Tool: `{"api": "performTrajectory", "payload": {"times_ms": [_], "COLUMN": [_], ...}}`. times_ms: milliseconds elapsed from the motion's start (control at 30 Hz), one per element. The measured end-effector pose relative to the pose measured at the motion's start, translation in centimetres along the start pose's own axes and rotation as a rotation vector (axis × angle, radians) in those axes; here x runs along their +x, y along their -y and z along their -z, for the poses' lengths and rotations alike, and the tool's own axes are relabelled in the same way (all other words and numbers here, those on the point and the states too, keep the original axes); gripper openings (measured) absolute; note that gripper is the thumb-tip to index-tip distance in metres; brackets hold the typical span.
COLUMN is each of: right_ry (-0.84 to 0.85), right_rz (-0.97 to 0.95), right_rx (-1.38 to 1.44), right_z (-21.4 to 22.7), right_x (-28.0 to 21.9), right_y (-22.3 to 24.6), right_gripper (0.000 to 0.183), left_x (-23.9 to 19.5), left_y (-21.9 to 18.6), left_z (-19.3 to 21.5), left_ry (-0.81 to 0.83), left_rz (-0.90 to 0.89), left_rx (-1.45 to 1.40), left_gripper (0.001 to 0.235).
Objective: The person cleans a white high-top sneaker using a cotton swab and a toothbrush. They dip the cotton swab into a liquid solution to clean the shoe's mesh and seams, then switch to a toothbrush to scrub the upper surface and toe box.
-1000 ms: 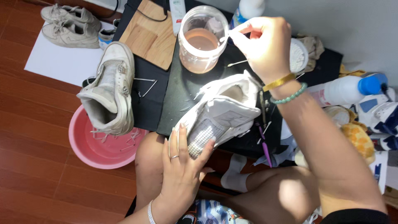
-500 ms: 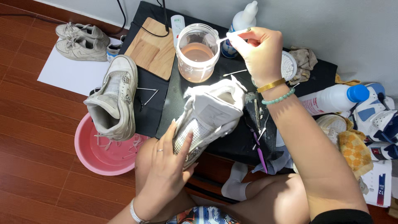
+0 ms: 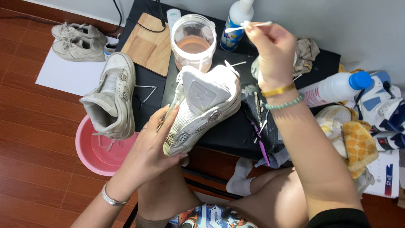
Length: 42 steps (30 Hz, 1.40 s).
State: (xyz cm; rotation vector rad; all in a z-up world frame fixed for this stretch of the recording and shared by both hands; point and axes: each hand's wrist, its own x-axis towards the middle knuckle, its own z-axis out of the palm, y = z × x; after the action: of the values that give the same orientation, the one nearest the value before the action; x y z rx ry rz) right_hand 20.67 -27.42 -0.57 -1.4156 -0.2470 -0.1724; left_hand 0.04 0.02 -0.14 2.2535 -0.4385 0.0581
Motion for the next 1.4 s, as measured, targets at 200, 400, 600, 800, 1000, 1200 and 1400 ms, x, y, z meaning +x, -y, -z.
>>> {"api": "performTrajectory", "payload": {"times_ms": [200, 400, 600, 800, 1000, 1200, 1400], "right_ry": [-0.116, 0.018, -0.007, 0.039, 0.047, 0.058, 0.108], "right_rz": [-0.208, -0.241, -0.325, -0.274, -0.211, -0.217, -0.144], "right_rx": [0.429, 0.634, 0.643, 0.629, 0.596, 0.567, 0.559], "right_z": [1.4, 1.3, 0.7, 0.5, 0.0, -1.1, -2.8], "right_x": [-7.1, -13.2, -16.2, -17.7, -18.4, -18.6, -17.8], "right_y": [1.6, 0.4, -1.4, -1.5, -0.8, -0.8, 0.1], "right_gripper": [0.011, 0.01, 0.003, 0.006, 0.009, 0.009, 0.009], "left_x": [0.1, 1.4, 1.7, 1.5, 1.1, 1.7, 1.1], "left_y": [1.1, 2.0, 2.5, 2.1, 1.9, 3.6, 2.2], "left_z": [0.8, 2.6, 3.4, 3.5, 3.3, 3.9, 3.6], "left_ry": [0.032, 0.066, 0.128, 0.173, 0.193, 0.217, 0.096], "left_rz": [0.013, -0.002, 0.001, -0.005, 0.009, -0.019, -0.114], "left_rx": [0.022, -0.1, -0.143, -0.156, -0.142, -0.107, 0.085], "left_gripper": [0.097, 0.084, 0.076, 0.078, 0.077, 0.071, 0.067]}}
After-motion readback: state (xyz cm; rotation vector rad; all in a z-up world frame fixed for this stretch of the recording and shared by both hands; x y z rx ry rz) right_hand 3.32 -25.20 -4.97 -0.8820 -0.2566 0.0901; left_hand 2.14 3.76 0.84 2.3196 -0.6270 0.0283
